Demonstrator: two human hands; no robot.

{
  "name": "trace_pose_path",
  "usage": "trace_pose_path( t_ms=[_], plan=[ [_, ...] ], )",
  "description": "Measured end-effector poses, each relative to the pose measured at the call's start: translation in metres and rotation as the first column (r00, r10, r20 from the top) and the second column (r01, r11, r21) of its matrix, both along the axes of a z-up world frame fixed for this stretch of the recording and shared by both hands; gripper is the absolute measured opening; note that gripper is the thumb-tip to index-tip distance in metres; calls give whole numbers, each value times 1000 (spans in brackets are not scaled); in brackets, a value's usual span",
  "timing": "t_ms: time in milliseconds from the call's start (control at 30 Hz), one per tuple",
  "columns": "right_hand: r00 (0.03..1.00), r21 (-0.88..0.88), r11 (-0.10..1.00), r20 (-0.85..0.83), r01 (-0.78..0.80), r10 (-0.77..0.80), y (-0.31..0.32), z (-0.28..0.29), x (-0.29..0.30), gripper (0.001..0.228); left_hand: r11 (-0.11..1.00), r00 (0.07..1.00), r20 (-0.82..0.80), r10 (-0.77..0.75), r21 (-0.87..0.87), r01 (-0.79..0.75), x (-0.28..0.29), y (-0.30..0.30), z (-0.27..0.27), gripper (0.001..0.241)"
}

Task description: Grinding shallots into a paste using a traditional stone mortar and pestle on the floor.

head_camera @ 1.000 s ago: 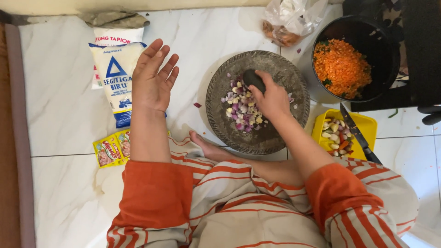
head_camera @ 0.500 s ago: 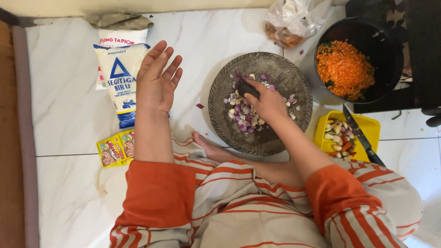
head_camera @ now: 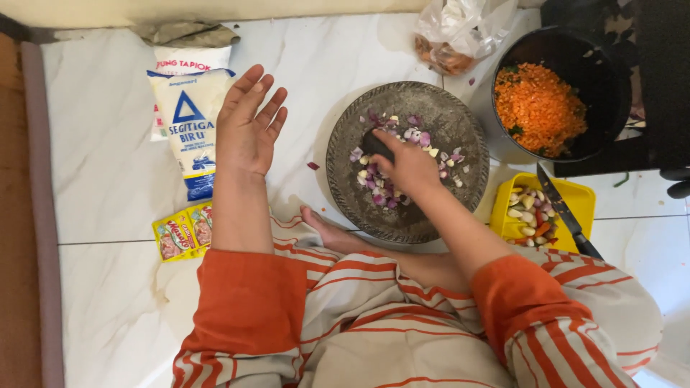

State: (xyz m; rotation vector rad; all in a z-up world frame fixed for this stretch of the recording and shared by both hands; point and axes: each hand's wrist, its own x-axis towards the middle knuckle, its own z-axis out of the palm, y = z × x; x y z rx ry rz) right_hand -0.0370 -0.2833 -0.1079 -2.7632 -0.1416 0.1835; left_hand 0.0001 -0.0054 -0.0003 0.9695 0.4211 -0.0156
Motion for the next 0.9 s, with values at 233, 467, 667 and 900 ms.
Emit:
trace_pose_path(
  t_ms=[233, 467, 667, 900],
  plan=[
    [980, 527, 826, -118, 200, -161, -3, 56, 0, 48, 1000, 999, 34, -20, -6, 20, -1, 1, 2, 42],
    [989, 27, 991, -69, -128, 130, 11, 2, -17, 59, 1000, 1000, -2, -15, 15, 15, 1, -2, 2, 41],
    [989, -8, 999, -147, -34, 32, 3, 16, -7, 58, 1000, 1000, 20, -11, -15, 11, -1, 2, -3, 41],
    [982, 299, 941, -146, 156, -116, 2, 68, -7, 49, 1000, 999, 34, -21, -14, 21, 1, -1, -2, 42]
  ],
)
